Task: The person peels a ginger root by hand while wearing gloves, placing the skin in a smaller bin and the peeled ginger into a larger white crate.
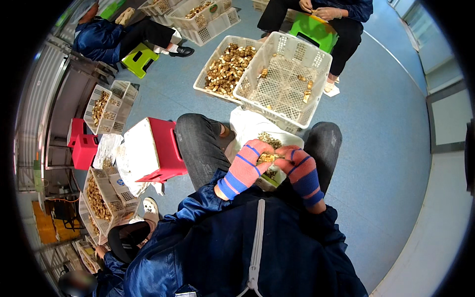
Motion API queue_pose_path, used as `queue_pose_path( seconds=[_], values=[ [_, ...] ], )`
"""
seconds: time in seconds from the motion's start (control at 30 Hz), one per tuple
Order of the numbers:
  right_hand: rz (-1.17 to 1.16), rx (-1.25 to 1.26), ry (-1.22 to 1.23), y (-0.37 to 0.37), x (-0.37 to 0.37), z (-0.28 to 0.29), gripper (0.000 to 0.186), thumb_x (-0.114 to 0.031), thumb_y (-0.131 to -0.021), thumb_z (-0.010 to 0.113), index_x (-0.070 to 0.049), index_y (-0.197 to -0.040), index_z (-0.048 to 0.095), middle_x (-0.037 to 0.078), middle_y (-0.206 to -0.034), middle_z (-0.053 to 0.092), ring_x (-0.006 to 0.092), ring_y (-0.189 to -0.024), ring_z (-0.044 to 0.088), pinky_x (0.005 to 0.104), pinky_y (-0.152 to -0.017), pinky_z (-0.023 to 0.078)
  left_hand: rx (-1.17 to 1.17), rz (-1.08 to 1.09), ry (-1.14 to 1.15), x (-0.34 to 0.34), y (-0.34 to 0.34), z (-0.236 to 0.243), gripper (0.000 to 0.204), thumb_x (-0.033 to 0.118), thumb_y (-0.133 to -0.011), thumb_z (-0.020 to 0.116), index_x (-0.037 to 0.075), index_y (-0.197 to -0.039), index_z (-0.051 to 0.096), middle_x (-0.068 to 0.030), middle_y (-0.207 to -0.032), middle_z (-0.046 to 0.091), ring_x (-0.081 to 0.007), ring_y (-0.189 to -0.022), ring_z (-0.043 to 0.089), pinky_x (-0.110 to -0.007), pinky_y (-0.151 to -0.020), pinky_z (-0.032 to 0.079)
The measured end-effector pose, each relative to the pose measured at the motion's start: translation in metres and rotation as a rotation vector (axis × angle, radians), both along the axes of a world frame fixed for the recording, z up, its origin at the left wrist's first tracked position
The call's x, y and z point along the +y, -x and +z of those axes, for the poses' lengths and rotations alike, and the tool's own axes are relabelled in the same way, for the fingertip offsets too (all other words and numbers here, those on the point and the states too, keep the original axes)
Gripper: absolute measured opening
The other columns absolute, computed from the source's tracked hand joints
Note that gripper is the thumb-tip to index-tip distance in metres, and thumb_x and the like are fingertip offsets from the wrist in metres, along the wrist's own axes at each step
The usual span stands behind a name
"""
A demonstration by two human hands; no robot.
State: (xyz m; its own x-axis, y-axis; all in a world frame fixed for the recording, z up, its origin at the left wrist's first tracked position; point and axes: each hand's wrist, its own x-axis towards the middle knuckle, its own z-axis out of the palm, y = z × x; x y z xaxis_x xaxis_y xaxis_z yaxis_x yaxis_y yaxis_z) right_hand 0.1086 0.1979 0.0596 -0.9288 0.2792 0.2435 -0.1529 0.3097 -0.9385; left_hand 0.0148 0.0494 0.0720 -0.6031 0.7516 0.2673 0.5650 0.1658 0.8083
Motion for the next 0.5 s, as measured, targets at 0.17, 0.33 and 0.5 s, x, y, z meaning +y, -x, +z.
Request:
queue_pose_path(
  seconds=[0.17, 0.33, 0.5],
  values=[
    [0.019, -0.353, 0.667, -0.002, 0.005, 0.014, 0.017, -0.007, -0.071, 0.066, 0.000, -0.086, 0.061, 0.009, -0.090, 0.061, 0.0144, -0.080, 0.056, 0.0263, -0.068, 0.045, 0.102, -0.023, -0.014, -0.001, 0.002, 0.006, 0.024, 0.004, -0.067, 0.061, 0.004, -0.089, 0.052, -0.0124, -0.087, 0.051, -0.0304, -0.086, 0.048, -0.035, -0.076, 0.040],
    [0.021, -0.197, 0.244, -0.003, 0.002, -0.001, 0.017, -0.008, -0.072, 0.065, 0.001, -0.086, 0.062, 0.009, -0.090, 0.061, 0.0136, -0.082, 0.056, 0.0258, -0.071, 0.045, 0.447, -0.065, 0.038, 0.004, 0.004, 0.009, 0.026, 0.005, -0.065, 0.056, 0.008, -0.090, 0.052, -0.0100, -0.087, 0.051, -0.0292, -0.086, 0.049, -0.038, -0.076, 0.039],
    [-0.005, -0.468, 0.690, 0.000, 0.004, 0.008, 0.018, -0.008, -0.069, 0.067, 0.002, -0.084, 0.061, 0.010, -0.093, 0.060, 0.0161, -0.089, 0.055, 0.0281, -0.074, 0.044, 0.471, -0.120, 0.130, -0.001, 0.009, 0.007, 0.035, 0.003, -0.061, 0.060, 0.007, -0.095, 0.052, -0.0105, -0.091, 0.051, -0.0299, -0.090, 0.049, -0.039, -0.081, 0.039]
  ],
)
